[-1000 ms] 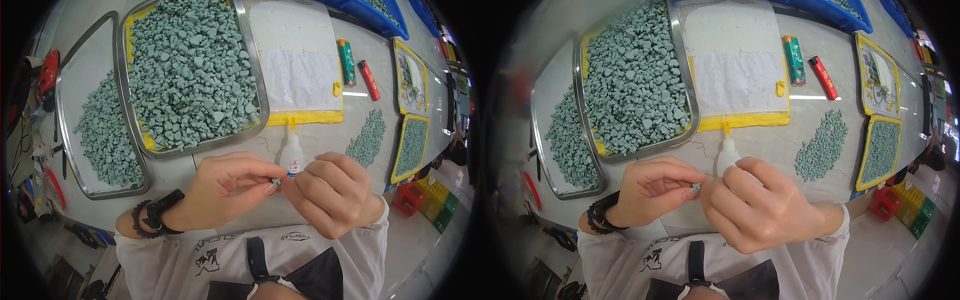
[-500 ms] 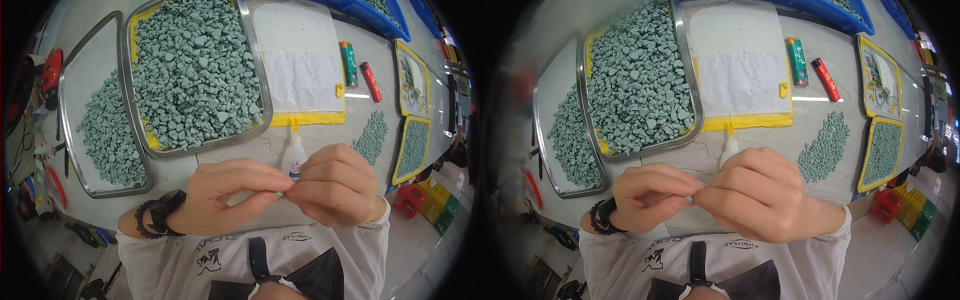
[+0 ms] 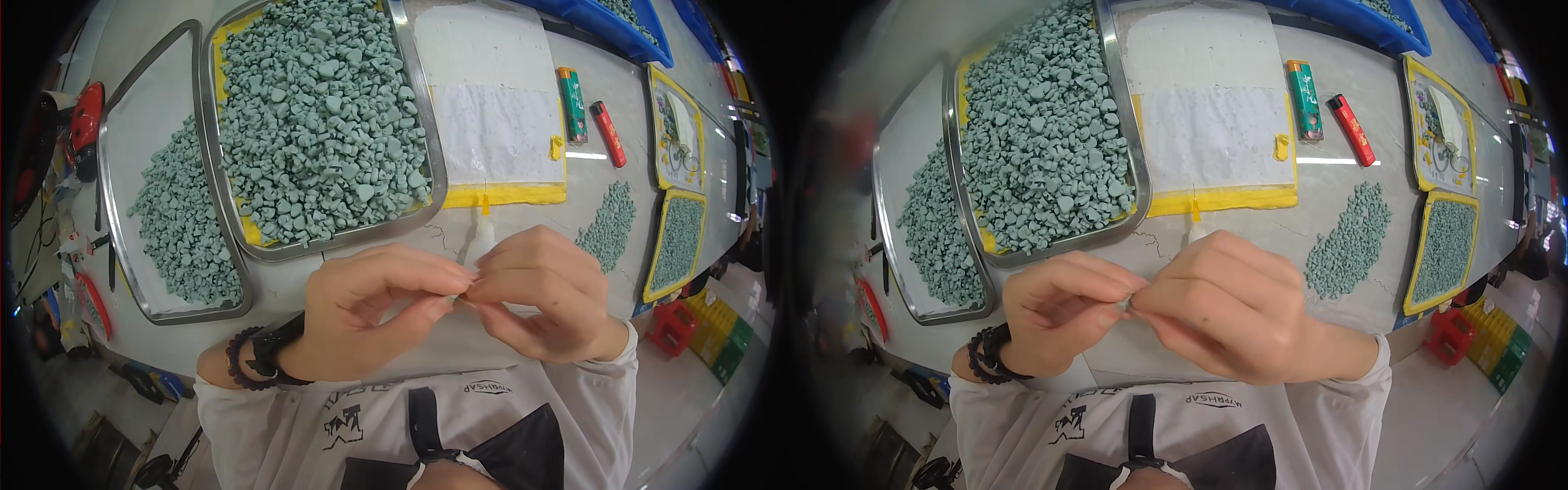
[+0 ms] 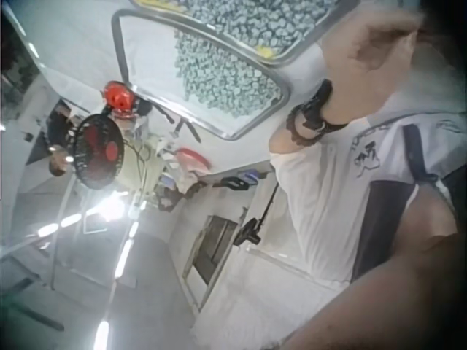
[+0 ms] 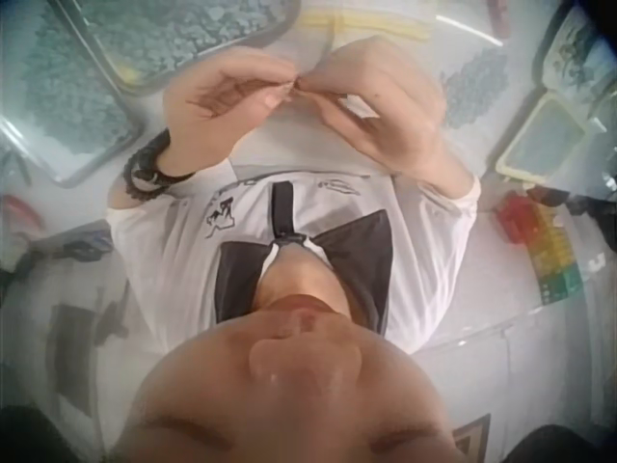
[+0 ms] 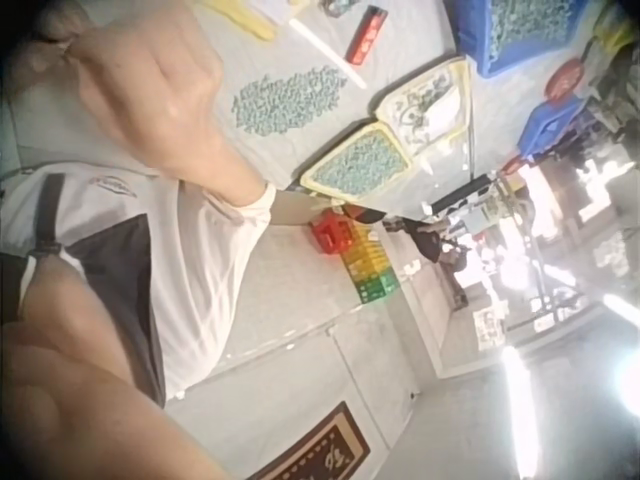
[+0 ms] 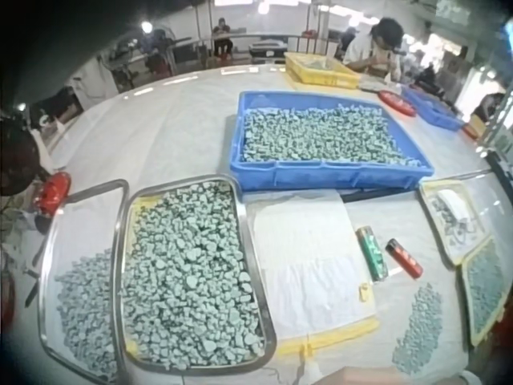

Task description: Applying glue to small green components and joining them together at an assembly workbench.

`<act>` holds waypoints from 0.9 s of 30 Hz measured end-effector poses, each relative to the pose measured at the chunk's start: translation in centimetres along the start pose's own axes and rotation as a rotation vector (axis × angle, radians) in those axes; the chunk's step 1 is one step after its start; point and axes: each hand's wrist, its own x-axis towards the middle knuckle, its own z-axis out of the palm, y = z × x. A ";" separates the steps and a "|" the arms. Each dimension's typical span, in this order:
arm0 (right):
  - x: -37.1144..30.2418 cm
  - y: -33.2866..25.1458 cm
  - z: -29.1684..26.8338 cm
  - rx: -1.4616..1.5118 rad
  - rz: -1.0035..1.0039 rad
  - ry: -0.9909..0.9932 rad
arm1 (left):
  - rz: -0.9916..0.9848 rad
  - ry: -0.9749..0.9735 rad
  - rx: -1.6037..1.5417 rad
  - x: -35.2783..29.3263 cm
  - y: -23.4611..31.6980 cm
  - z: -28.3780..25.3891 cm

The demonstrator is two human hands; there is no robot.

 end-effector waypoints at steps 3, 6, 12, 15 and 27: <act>0.4 -0.5 0.2 0.041 0.010 0.058 | -0.094 0.027 -0.140 -0.2 0.7 0.2; 0.4 -0.7 0.1 0.056 0.020 0.080 | -0.125 0.015 -0.158 -0.2 0.8 0.1; 0.6 -0.3 0.0 0.062 0.032 0.053 | -0.071 -0.062 0.038 0.1 0.7 -0.6; 0.4 -0.1 0.3 0.035 0.000 0.094 | -0.018 -0.059 0.113 0.2 0.8 -0.4; -2.7 -1.2 0.4 -0.284 -0.078 0.079 | 0.015 0.016 0.265 -0.7 -0.3 -0.5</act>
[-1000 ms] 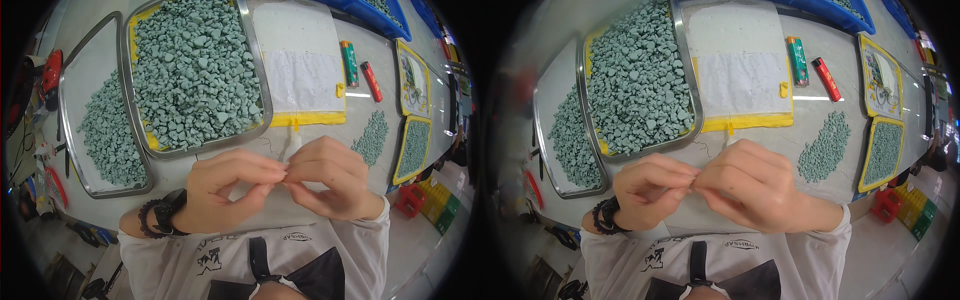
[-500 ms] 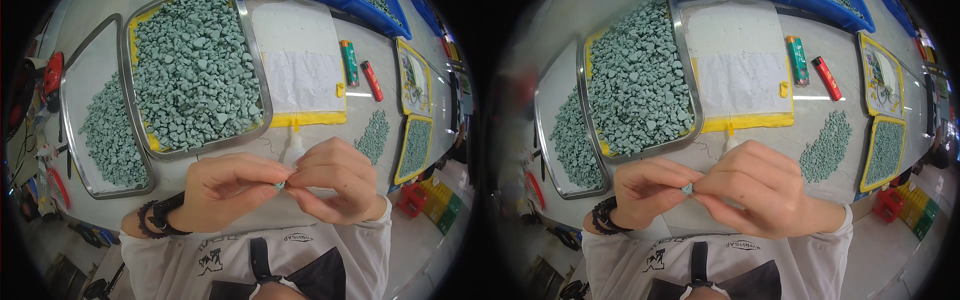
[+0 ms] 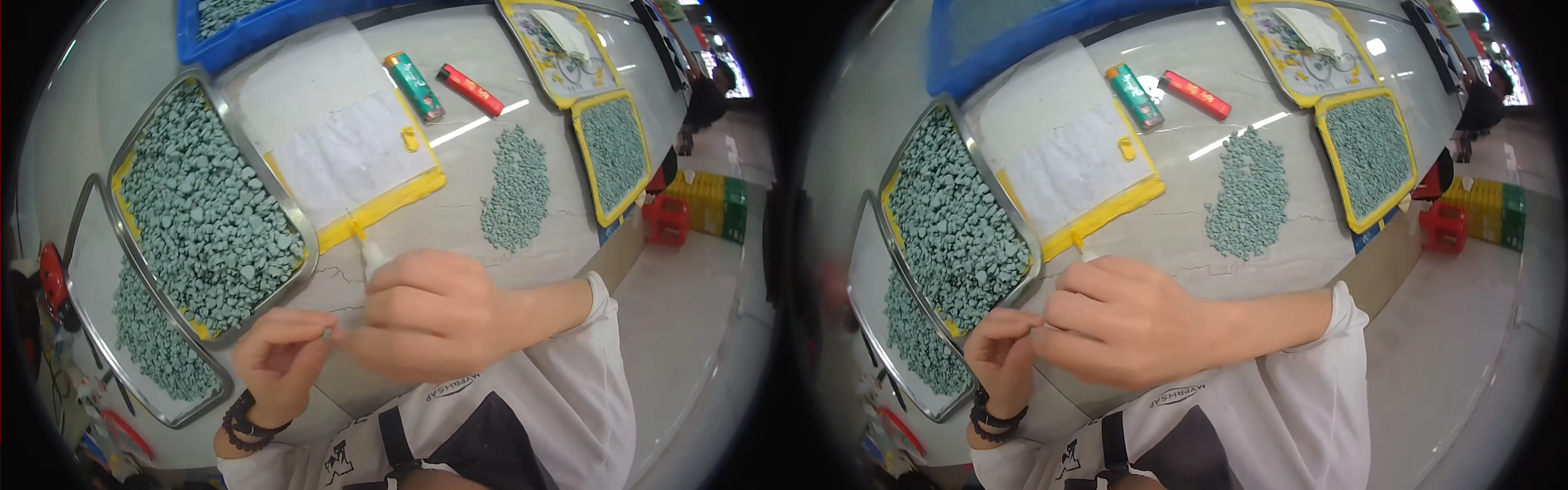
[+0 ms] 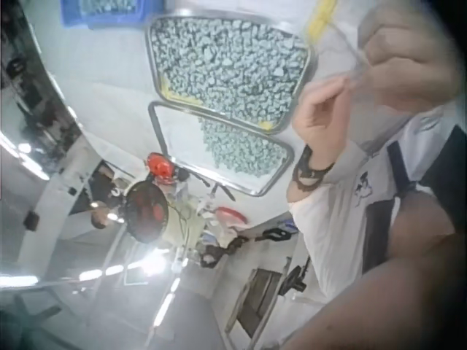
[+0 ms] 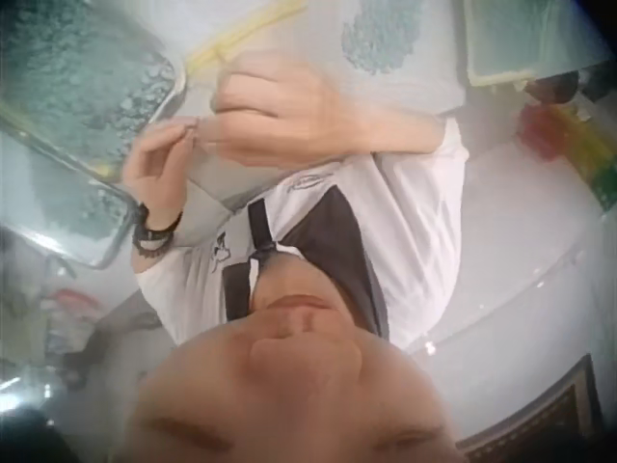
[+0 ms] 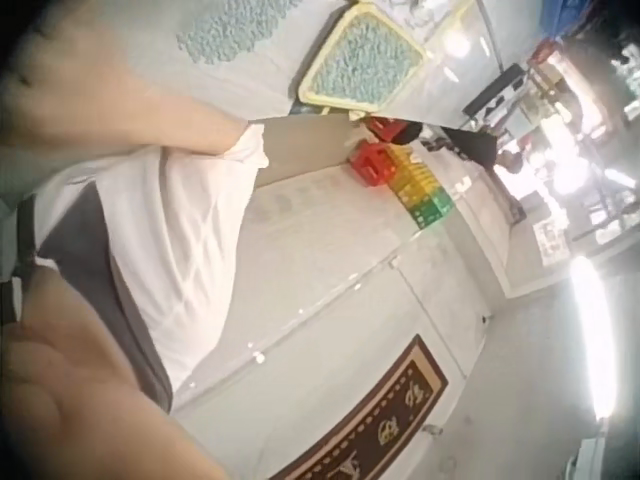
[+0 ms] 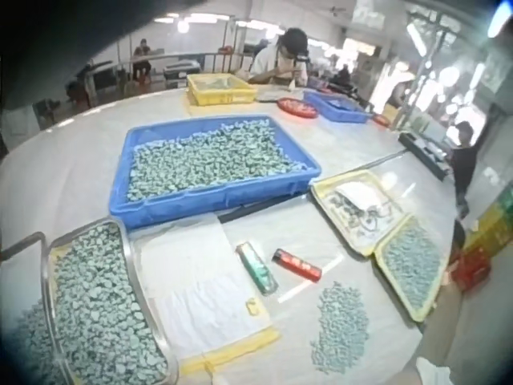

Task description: Applying glue to small green components and joining them together at an assembly workbench.

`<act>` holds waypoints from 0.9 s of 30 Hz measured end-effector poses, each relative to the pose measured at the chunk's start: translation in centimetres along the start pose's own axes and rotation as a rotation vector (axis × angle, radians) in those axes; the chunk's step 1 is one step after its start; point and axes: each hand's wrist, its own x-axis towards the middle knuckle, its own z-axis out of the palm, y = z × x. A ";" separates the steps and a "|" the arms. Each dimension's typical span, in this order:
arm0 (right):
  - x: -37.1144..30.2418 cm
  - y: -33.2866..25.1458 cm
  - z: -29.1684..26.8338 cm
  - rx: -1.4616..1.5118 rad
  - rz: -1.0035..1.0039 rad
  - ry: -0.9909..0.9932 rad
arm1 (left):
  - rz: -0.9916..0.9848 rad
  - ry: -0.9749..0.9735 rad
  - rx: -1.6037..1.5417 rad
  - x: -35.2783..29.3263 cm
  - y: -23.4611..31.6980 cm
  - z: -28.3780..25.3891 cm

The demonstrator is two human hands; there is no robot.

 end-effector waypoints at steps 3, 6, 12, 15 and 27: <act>-3.5 0.6 -3.0 -0.176 0.106 0.313 | -0.059 0.063 -0.046 -2.0 1.0 -1.5; -9.8 2.9 -4.3 -0.438 0.309 0.265 | -0.067 0.153 -0.064 -3.2 0.9 -2.7; -12.7 4.4 -4.3 -0.667 0.687 0.097 | -0.120 0.233 -0.061 -2.7 0.0 -3.5; -11.9 5.4 -3.9 -0.670 0.756 0.116 | -0.140 0.218 -0.082 -2.4 0.0 -3.6; -9.5 8.6 -4.9 -0.637 0.768 0.090 | -0.170 0.246 -0.060 -2.2 0.7 -3.6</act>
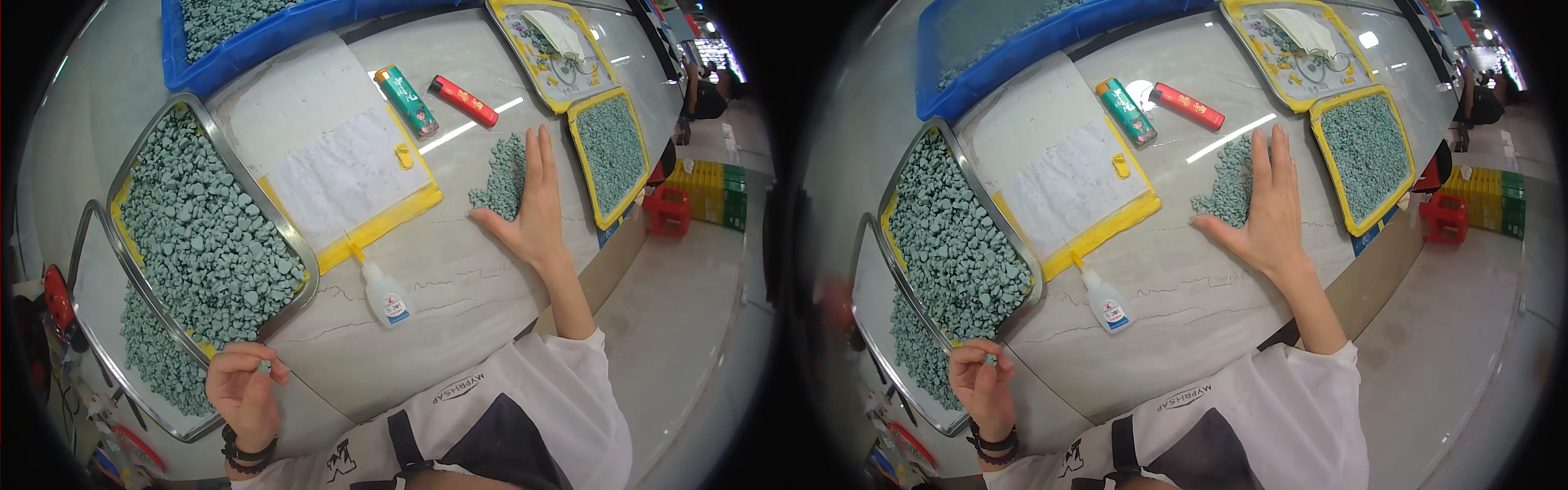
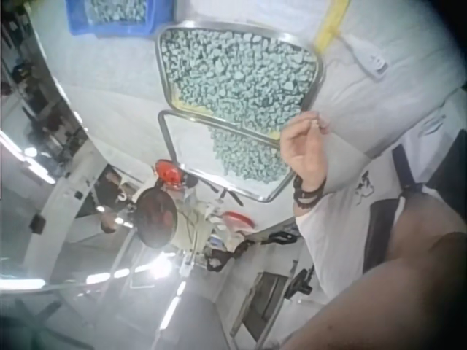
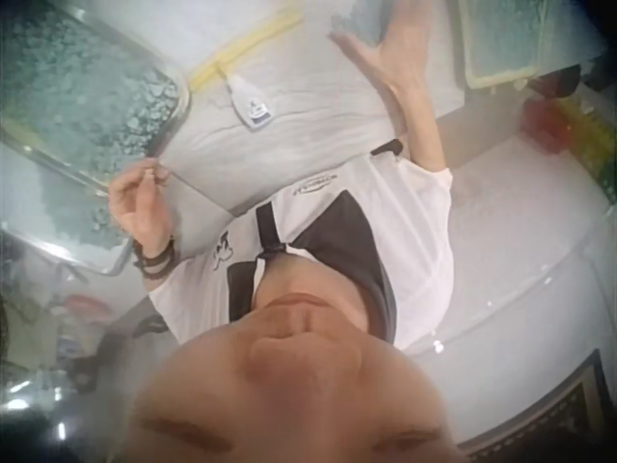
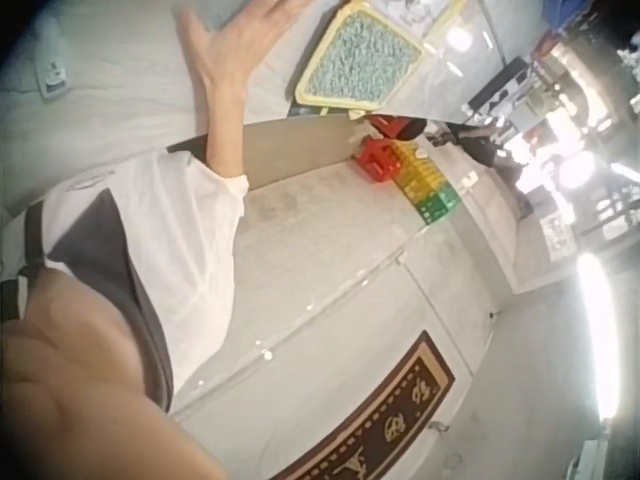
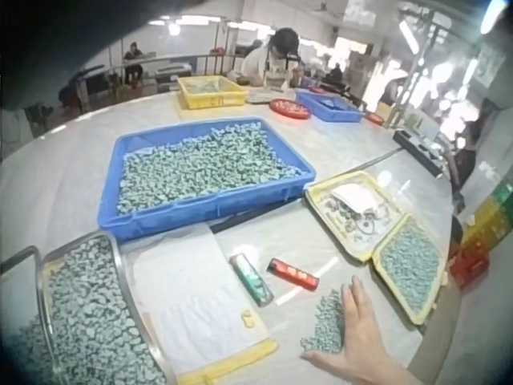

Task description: Applying glue to small green components and joining them together at an assembly workbench.

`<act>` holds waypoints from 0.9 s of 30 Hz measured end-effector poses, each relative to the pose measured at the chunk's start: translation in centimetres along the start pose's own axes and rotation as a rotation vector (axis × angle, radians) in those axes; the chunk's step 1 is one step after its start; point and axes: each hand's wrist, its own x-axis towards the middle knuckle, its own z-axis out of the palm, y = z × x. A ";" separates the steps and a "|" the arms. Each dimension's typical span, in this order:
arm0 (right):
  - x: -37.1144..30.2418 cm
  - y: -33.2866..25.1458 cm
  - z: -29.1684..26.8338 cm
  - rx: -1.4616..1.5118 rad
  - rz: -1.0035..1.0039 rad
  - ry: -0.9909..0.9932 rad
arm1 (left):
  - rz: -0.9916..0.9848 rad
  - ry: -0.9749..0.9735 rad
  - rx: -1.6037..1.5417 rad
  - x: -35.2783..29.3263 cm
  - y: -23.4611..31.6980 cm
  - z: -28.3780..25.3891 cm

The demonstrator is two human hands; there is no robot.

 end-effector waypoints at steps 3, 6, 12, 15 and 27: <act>0.7 0.3 0.1 0.003 -0.018 0.015 | 0.005 0.004 0.002 -0.1 0.0 -0.3; 1.3 0.4 0.4 -0.004 -0.038 0.022 | 0.001 0.014 0.001 -0.4 -0.1 -0.5; 2.6 -0.1 0.8 0.032 -0.056 -0.001 | -0.015 0.035 0.005 -0.6 -0.3 -0.8; 2.8 -0.4 0.8 0.041 -0.073 -0.010 | -0.010 0.059 -0.001 -0.8 -0.4 -1.1; 3.3 -1.1 1.6 0.065 -0.049 0.088 | -0.018 0.116 -0.027 -1.4 -0.4 -1.2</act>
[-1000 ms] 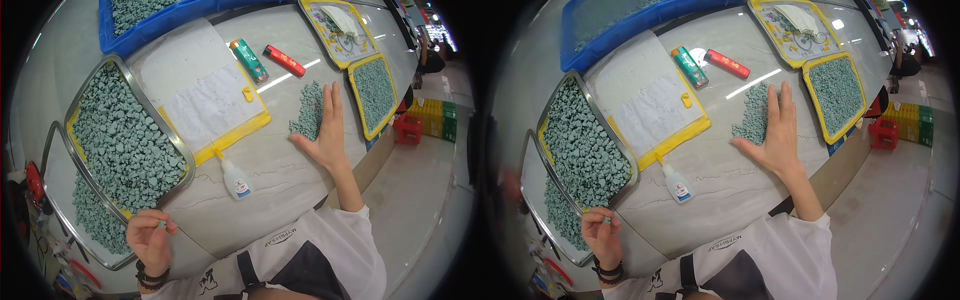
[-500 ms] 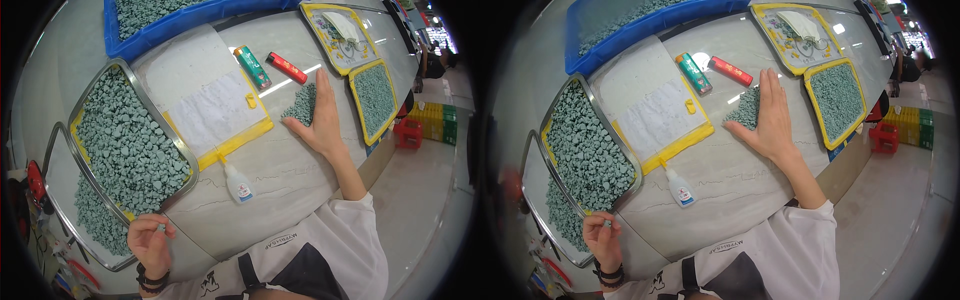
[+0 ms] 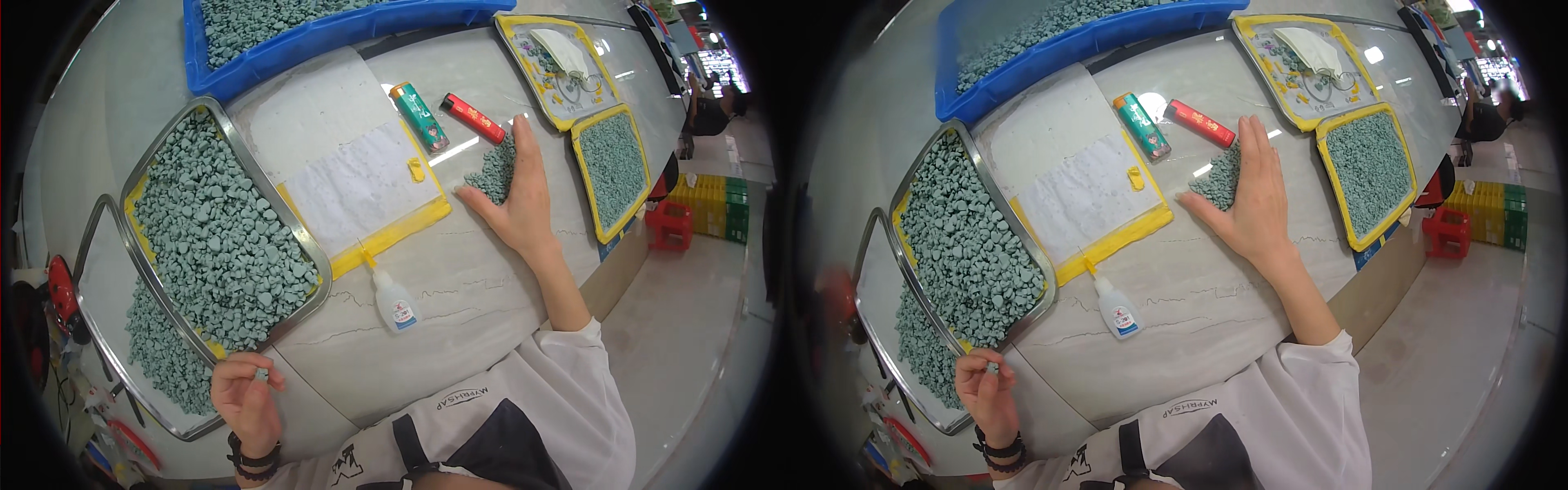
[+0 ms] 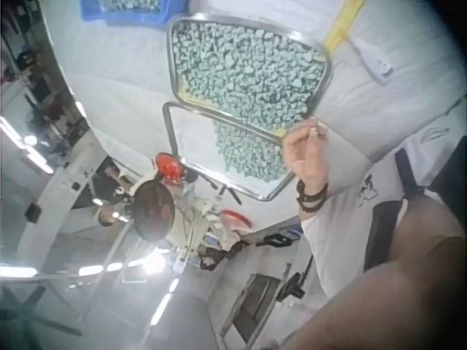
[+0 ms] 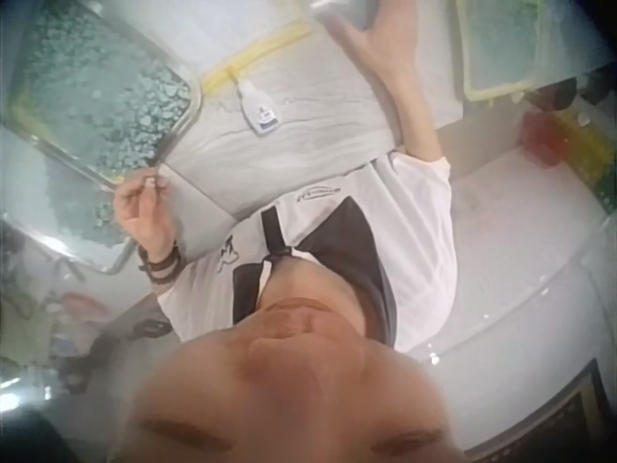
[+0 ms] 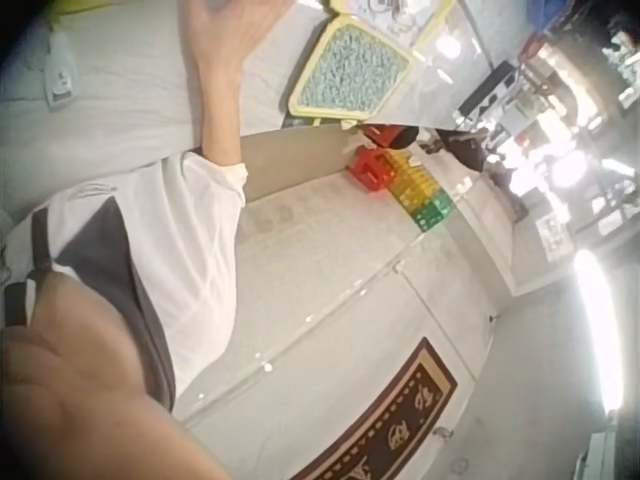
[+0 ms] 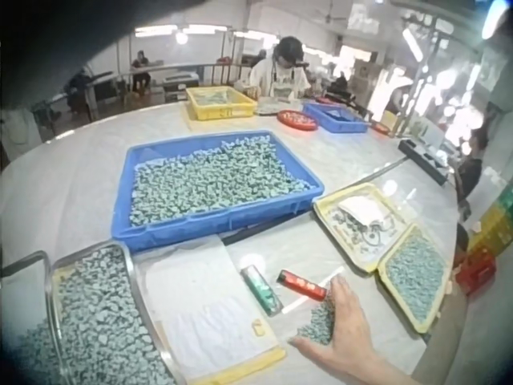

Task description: Applying glue to small green components and joining them together at an assembly workbench.

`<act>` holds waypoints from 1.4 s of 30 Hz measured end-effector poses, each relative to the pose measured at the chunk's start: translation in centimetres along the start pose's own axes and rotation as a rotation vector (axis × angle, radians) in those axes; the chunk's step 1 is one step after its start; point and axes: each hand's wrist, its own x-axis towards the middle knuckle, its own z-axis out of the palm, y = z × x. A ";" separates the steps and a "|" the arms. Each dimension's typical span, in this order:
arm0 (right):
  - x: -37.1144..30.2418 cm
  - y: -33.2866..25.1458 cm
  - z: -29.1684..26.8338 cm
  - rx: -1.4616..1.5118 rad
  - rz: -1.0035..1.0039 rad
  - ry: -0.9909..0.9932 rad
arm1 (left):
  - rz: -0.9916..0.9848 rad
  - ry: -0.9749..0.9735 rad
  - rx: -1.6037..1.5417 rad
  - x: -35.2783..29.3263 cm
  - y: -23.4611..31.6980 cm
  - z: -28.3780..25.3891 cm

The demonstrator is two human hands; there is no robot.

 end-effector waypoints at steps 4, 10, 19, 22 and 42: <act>0.8 -1.5 -1.4 0.024 -0.027 0.078 | -0.002 0.003 -0.005 -0.1 0.2 -0.2; 5.7 -1.2 -3.5 0.035 0.029 -0.154 | -0.146 -0.010 -0.126 0.2 1.3 -0.3; 8.2 -0.2 -1.8 -0.005 0.007 -0.197 | -0.225 -0.008 -0.247 0.2 1.3 -0.5; 9.2 -0.3 -0.8 0.113 0.055 -0.200 | -0.268 0.002 -0.270 0.5 1.2 -0.8; 5.4 -2.6 -5.6 0.232 -0.285 -0.085 | -0.327 -0.045 -0.378 0.5 0.9 -1.1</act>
